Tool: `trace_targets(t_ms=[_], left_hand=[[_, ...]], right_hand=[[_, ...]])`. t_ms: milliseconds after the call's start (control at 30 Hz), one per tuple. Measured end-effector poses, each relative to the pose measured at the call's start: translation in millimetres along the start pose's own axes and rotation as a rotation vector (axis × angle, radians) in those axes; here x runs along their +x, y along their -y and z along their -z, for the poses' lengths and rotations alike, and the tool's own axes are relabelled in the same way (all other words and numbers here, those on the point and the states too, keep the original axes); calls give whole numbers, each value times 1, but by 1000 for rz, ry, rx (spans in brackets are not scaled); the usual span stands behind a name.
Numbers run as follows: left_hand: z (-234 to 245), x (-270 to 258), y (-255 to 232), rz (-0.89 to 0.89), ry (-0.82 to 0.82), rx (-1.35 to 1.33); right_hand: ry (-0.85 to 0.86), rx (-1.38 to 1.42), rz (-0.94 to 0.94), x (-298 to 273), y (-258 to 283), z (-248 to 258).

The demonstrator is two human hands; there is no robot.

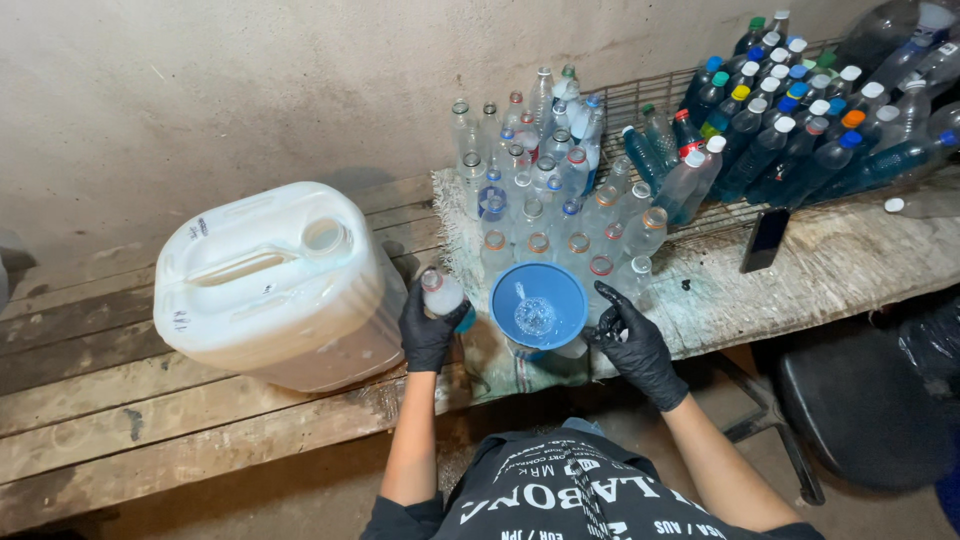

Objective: The person pours detergent from a large container and a smaller pitcher into several glass bottles using a blue funnel, then caps the bottles and places them onto a storage rack.

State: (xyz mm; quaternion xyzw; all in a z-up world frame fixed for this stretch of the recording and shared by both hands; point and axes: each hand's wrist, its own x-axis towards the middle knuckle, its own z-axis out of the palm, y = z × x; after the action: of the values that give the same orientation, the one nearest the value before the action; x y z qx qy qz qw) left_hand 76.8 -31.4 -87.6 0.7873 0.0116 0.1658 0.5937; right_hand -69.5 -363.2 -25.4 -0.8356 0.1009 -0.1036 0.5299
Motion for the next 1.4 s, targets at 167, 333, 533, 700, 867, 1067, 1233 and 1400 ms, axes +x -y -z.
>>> trace_targets(t_ms=[167, 333, 533, 700, 867, 1067, 1233, 1400], left_hand=[[4, 29, -105, -189, -50, -14], [-50, 63, -180, -335, 119, -127], [-170, 111, -211, -444, 285, -214], [-260, 148, -209, -496, 370, -227], [-313, 180, -213, -601, 457, -180], [-368, 216, -179, -604, 567, -101], [-394, 232, -102, -489, 567, 133], [-411, 244, -52, -309, 675, 494]], right_hand=[[-78, 2, 139, 44, 30, 42], [-94, -74, 330, 104, 103, 85], [22, 60, 507, 186, 181, 110], [63, -46, 641, 270, 166, 123], [5, -288, 755, 335, 131, 144], [-14, -227, 773, 397, 81, 145], [-17, -236, 795, 442, 27, 138], [39, -221, 602, 471, -16, 126]])
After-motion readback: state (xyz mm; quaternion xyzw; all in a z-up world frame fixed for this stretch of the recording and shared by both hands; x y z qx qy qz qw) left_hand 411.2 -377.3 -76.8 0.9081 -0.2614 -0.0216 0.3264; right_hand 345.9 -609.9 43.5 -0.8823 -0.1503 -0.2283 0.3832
